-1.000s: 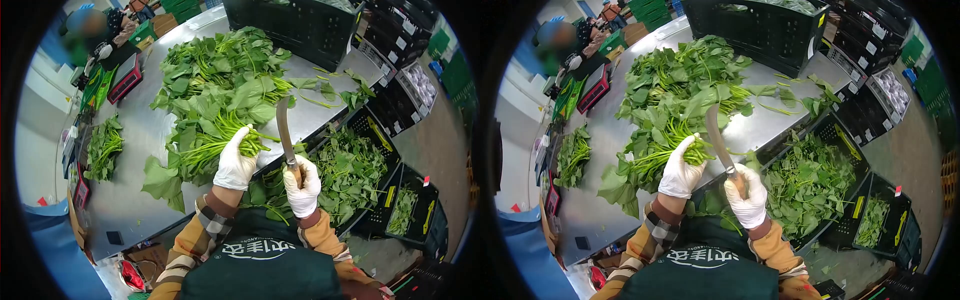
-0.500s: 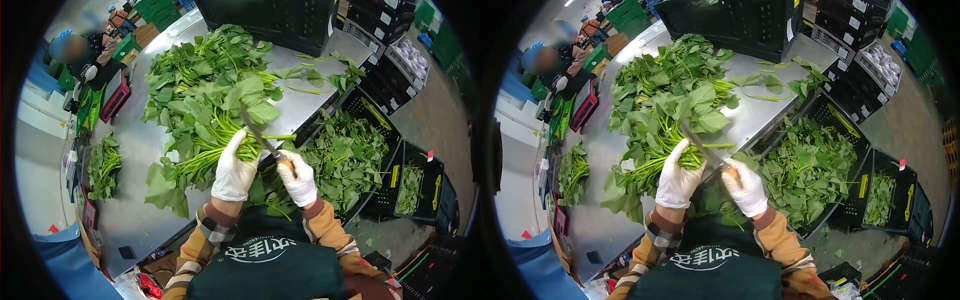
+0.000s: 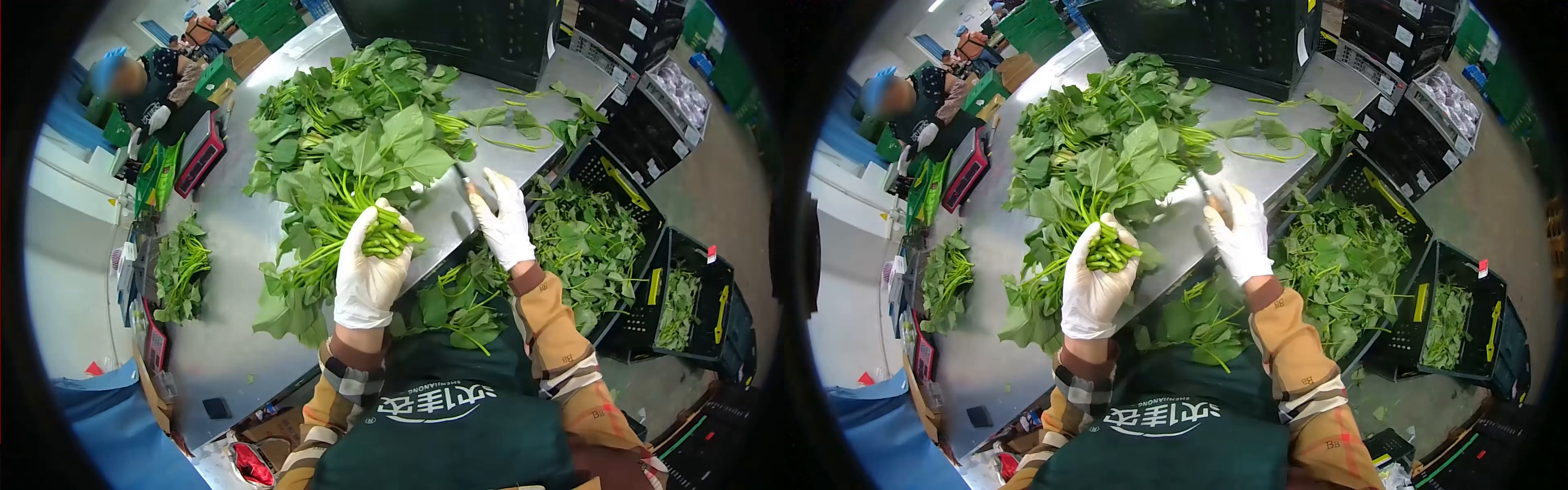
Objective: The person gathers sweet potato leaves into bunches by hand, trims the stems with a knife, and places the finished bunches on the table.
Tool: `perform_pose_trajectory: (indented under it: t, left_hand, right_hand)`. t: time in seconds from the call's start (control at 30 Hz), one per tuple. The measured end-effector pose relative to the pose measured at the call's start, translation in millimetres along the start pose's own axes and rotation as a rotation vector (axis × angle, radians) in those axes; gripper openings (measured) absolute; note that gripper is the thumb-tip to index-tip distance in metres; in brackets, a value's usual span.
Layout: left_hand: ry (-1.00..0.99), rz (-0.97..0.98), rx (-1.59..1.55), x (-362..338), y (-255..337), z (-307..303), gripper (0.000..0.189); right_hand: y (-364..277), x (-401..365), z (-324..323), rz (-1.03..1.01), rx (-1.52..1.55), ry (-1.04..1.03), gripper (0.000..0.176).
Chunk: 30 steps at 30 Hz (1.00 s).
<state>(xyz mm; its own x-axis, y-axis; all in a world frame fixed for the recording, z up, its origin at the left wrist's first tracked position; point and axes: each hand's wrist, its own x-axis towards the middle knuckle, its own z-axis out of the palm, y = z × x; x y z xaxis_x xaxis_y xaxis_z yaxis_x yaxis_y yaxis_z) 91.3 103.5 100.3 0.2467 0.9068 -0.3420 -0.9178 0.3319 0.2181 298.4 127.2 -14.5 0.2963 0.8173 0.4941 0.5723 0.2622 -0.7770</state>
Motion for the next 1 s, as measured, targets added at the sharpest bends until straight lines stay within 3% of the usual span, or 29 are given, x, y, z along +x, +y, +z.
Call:
perform_pose_trajectory:
  t: [0.03,0.13,0.23,0.3,0.33,0.47,0.5,0.53,0.6,0.63,0.7,0.77,0.8,0.83,0.9,1.0]
  left_hand:
    - [0.004,0.018,-0.006,-2.1,3.8,-0.4,0.021]
    - [0.027,0.084,-0.016,-4.5,9.0,-0.4,0.019]
    - [-0.016,0.134,0.046,-2.4,11.6,-7.8,0.018]
    - [-0.003,0.177,0.082,-5.1,11.0,-8.7,0.019]
    - [-0.01,0.164,0.06,-6.6,12.9,-9.2,0.018]
    - [-0.066,0.114,-0.014,-15.5,24.4,-14.1,0.018]
    - [-0.059,0.125,-0.002,-17.7,28.1,-15.0,0.018]
    - [-0.053,0.136,0.01,-19.8,31.5,-15.5,0.017]
    - [-0.06,0.14,-0.021,-22.7,35.7,-20.5,0.017]
    - [-0.075,0.14,-0.011,-23.8,37.3,-24.2,0.017]
    - [-0.108,0.133,0.012,-23.9,39.1,-28.7,0.017]
    - [-0.134,0.117,0.03,-24.5,35.3,-27.1,0.019]
    - [-0.152,0.089,0.03,-25.2,33.9,-28.6,0.02]
    - [-0.175,0.059,0.033,-24.2,32.1,-28.8,0.02]
    - [-0.164,0.024,0.039,-26.8,24.2,-29.6,0.025]
    - [-0.136,-0.029,0.148,-35.8,13.2,-33.5,0.033]
  right_hand:
    - [-22.8,7.8,-1.2,-0.087,0.0,0.0,0.036]
    - [-89.8,7.2,-15.2,0.349,0.748,-0.482,0.034]
    - [-114.4,-10.3,-12.5,0.31,0.618,-0.737,0.033]
    - [-112.1,-25.1,1.5,0.343,0.543,-0.718,0.027]
    - [-111.2,-28.9,4.6,0.49,0.811,-0.737,0.021]
    - [-101.4,-26.7,-23.0,0.527,0.976,-0.657,0.018]
    - [-80.1,-27.9,-26.8,0.526,1.059,-0.554,0.014]
    - [-72.9,-22.9,-35.6,0.644,1.209,-0.349,0.008]
    - [-41.8,-7.1,-53.9,0.752,1.781,0.04,0.023]
    - [-19.6,-2.2,-64.2,0.623,2.059,0.009,0.03]
    - [-15.3,0.3,-82.9,0.674,1.748,0.113,0.032]
    - [-39.8,5.4,-74.6,0.77,1.066,0.065,0.037]
    - [-50.0,1.5,-63.8,0.64,0.701,-0.031,0.041]
    - [-58.1,-0.5,-55.8,0.526,0.583,-0.159,0.04]
    - [-69.1,-3.3,-28.0,0.534,0.827,-0.224,0.04]
    - [-117.9,4.3,-19.8,0.421,0.951,-0.295,0.049]
